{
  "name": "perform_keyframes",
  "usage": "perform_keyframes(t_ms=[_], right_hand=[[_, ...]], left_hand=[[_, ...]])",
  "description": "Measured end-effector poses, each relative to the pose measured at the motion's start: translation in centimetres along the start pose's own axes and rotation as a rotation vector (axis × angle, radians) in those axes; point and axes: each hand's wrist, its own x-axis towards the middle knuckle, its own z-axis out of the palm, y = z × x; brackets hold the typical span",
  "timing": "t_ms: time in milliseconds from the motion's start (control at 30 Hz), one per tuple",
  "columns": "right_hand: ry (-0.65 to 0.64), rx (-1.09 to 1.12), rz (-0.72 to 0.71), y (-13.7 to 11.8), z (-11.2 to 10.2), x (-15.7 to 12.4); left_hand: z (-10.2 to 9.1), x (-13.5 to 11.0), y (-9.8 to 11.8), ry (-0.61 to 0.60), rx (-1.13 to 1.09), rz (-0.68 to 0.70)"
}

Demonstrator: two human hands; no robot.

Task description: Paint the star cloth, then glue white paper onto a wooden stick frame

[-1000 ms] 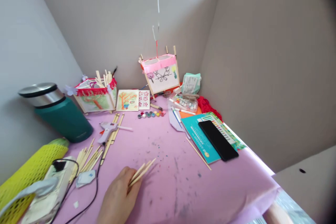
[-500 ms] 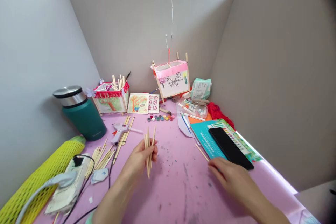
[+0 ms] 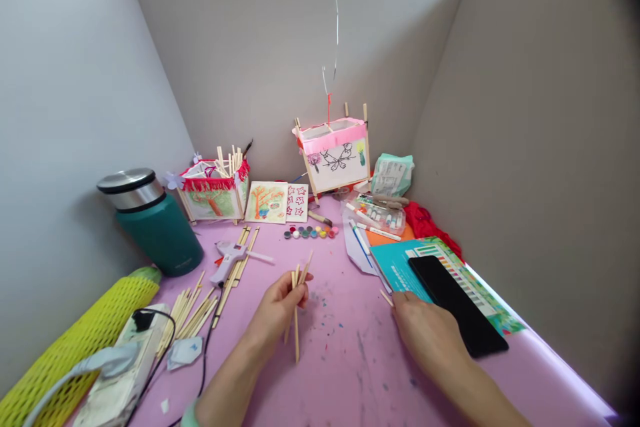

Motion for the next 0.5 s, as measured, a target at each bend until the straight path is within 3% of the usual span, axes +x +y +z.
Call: perform_keyframes(t_ms=[267,367,500], right_hand=[[-0.010,0.045,-0.059,-0.1,-0.3,1.1],[0.116,0.275,-0.250,-1.0,-2.5,1.4],[0.296,0.797,-0.508,-4.3,-5.2,2.4]], left_hand=[[-0.3,0.0,-0.6,-0.015,-0.090,0.125],[-0.1,-0.2,-0.5,-0.021,-0.038,0.118],[0.1,-0.4,-0.4,0.015,-0.006,0.104]])
